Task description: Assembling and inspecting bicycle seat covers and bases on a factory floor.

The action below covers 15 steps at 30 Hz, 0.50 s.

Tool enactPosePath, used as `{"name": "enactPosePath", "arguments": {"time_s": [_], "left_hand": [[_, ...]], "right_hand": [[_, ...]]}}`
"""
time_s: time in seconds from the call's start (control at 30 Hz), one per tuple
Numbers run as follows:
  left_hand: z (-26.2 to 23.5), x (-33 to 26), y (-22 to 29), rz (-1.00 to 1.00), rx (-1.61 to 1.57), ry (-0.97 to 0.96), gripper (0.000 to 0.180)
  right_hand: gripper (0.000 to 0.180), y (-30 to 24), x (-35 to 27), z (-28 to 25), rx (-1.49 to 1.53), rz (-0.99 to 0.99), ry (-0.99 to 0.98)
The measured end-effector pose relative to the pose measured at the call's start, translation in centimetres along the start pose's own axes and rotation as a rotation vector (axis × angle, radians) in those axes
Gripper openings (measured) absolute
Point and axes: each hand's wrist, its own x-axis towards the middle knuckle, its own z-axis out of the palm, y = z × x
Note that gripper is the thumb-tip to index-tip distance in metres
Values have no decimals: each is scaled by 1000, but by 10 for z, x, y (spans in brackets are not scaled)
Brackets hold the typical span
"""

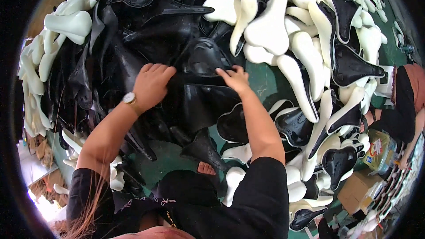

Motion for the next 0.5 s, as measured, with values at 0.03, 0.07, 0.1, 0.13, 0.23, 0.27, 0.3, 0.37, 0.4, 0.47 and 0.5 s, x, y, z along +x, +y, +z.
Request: {"name": "enactPosePath", "arguments": {"time_s": [0.03,0.07,0.1,0.13,0.23,0.27,0.3,0.37,0.4,0.47,0.5], "left_hand": [[-13,-16,0,-37,-40,-4,29],[-24,-32,0,-137,-79,-47,28],[-35,-49,1,-238,-117,-92,26],[-49,-60,1,-200,-82,-56,24],[-79,-111,-12,-191,31,31,16],[-91,-132,-19,-266,95,-10,15],[-101,-152,-26,-334,157,-50,13],[-115,-183,-37,-468,270,-18,15],[-124,-201,-44,-550,269,-32,19],[-139,-236,-52,-721,228,44,27],[-144,-249,-54,-803,181,134,32]], "right_hand": [[75,-12,-9,11,48,-25,-29],[74,-23,-18,20,80,-59,-82],[73,-34,-28,31,114,-94,-136],[74,-32,-31,56,281,-144,-156],[83,-62,-81,115,385,-409,-87],[85,-83,-100,115,403,-392,-181],[88,-102,-117,110,421,-370,-270],[87,-129,-149,106,277,-364,-264],[87,-137,-160,108,282,-335,-263],[89,-155,-174,109,302,-414,-319],[92,-162,-183,111,349,-443,-384]]}}
